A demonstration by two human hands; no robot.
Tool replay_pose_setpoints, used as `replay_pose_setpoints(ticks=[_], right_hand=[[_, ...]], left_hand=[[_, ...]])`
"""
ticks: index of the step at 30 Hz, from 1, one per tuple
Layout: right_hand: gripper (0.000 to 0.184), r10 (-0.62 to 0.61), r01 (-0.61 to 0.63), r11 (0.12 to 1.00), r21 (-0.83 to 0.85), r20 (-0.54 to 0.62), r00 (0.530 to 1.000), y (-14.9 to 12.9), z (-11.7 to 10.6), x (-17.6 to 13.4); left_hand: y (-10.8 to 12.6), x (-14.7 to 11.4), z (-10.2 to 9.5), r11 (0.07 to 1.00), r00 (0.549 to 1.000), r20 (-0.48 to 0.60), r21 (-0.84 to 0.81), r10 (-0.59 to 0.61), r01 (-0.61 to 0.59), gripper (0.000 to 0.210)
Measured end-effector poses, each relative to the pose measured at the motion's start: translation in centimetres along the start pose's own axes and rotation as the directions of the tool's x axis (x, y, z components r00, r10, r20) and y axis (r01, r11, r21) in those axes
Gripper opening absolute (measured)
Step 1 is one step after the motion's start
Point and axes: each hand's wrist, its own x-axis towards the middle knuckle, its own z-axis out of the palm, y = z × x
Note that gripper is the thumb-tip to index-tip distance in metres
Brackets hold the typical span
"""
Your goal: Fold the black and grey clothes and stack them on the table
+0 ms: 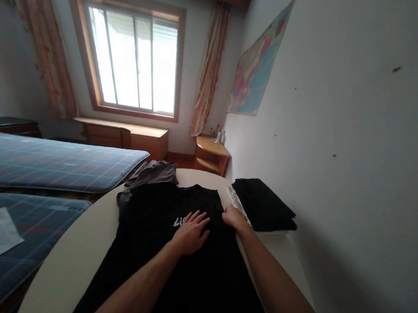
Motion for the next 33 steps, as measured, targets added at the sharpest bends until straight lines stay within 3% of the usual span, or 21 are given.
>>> replay_pose_setpoints(ticks=[5,12,20,27,33], right_hand=[[0.041,-0.009,0.009,1.000,0.006,-0.072,0.997,-2.0,0.2,0.9],[0.044,0.045,-0.037,0.997,0.069,-0.123,0.991,-3.4,1.0,4.3],[0.034,0.078,-0.056,0.991,0.125,-0.179,0.981,-3.7,1.7,6.7],[0.030,0.061,-0.032,0.992,0.125,-0.231,0.971,-3.7,1.9,6.9],[0.037,-0.063,0.083,0.995,0.062,-0.283,0.957,-4.8,1.8,5.7]], left_hand=[[0.1,0.0,0.1,1.000,0.999,-0.024,-0.004,-0.026,0.025,0.048],[0.1,0.1,0.2,0.986,0.979,-0.122,-0.002,-0.164,0.165,0.047],[0.3,0.1,0.1,0.988,0.984,-0.094,0.012,-0.152,0.154,0.052],[0.1,0.2,0.3,0.989,0.987,-0.075,0.008,-0.144,0.145,0.057],[0.1,0.2,0.5,0.984,0.980,-0.089,-0.008,-0.179,0.179,0.058]])
